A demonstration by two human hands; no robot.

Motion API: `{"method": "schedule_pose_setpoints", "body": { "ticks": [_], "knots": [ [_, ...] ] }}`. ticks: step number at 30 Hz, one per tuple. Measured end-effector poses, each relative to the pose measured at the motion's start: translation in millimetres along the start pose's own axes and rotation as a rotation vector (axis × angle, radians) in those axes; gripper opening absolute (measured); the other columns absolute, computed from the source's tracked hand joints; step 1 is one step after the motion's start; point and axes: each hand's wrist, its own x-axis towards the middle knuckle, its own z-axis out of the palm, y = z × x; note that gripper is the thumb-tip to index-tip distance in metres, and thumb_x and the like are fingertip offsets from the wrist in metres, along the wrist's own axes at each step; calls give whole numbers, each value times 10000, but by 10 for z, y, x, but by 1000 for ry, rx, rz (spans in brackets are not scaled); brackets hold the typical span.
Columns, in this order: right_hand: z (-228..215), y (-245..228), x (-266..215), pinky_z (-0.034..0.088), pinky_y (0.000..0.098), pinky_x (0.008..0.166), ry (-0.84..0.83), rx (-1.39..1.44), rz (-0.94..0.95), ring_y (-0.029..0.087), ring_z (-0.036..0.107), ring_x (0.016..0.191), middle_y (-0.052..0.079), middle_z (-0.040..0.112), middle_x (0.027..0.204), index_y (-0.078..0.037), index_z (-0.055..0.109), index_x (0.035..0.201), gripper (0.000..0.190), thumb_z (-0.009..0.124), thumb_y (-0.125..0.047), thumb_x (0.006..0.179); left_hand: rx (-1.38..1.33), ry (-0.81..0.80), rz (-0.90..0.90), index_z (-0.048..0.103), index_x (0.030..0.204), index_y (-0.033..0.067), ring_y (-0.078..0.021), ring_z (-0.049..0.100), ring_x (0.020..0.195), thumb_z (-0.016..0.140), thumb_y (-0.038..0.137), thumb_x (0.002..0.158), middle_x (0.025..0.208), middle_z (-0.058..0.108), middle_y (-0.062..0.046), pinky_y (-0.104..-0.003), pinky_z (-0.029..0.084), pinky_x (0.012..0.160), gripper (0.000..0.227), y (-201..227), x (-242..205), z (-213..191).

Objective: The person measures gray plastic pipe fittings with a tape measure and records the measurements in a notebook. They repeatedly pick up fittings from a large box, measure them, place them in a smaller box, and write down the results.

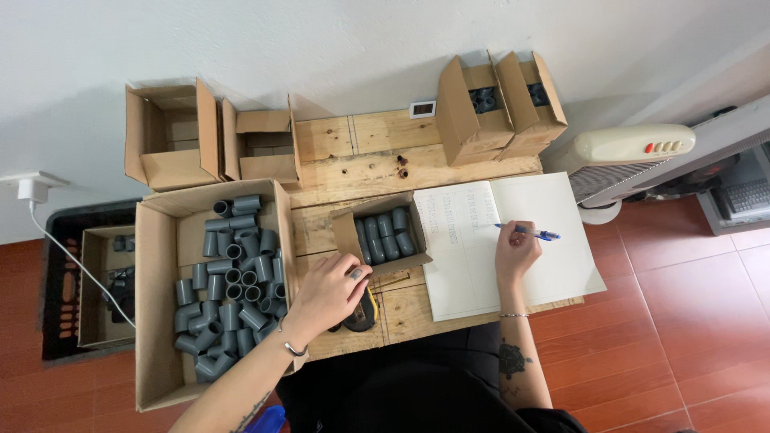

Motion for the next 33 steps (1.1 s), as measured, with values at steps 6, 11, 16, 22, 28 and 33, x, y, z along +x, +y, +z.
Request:
{"method": "schedule_pose_setpoints", "body": {
  "ticks": [6, 11, 16, 22, 28, 33],
  "knots": [
    [-8, 113, -12, 507, 275, 517, 1, 92, 33, 200, 587, 588, 134, 636, 771, -39, 655, 997, 59, 642, -9, 1046, 18, 9, 5, 654, 970, 219, -200, 620, 816, 625, 294, 903, 864, 551, 25, -326, 501, 676, 105, -9, -7, 22],
    [-145, -293, 83, 551, 310, 634, -85, 178, 50, 213, 620, 713, 144, 637, 920, -20, 650, 1113, 54, 621, -31, 1068, 17, -7, 4, 653, 978, 222, -192, 614, 827, 617, 297, 908, 871, 547, 28, -317, 494, 679, 109, -13, -8, 16],
    [-414, -440, 341, 552, 500, 885, -328, 25, -225, 416, 687, 999, 209, 672, 1096, -41, 728, 1133, 146, 673, -16, 1000, 19, -7, -1, 649, 968, 221, -194, 608, 811, 618, 295, 905, 865, 540, 30, -320, 495, 668, 101, -21, -4, -28],
    [-487, 79, 467, 545, 406, 979, -517, -412, -523, 249, 691, 1074, -1, 713, 1228, -250, 758, 1190, 379, 556, -3, 987, 18, -24, -13, 652, 983, 218, -195, 619, 834, 611, 303, 911, 882, 551, 26, -320, 505, 680, 119, -28, -10, -12],
    [-498, -1, 361, 540, 445, 1023, -512, -403, -420, 298, 689, 1134, 37, 731, 1253, -226, 744, 1268, 509, 477, 106, 989, 10, -52, -22, 650, 996, 220, -204, 621, 814, 614, 283, 908, 871, 551, 21, -323, 512, 673, 114, -30, -3, -7],
    [-207, -595, -121, 520, 400, 979, -628, 136, -210, 261, 668, 1073, 89, 721, 1150, -139, 725, 1211, 296, 581, -19, 982, -35, -94, -98, 546, 990, 200, -225, 633, 826, 681, 327, 844, 867, 526, 13, -352, 527, 702, 237, -53, 0, 24]
  ]
}}
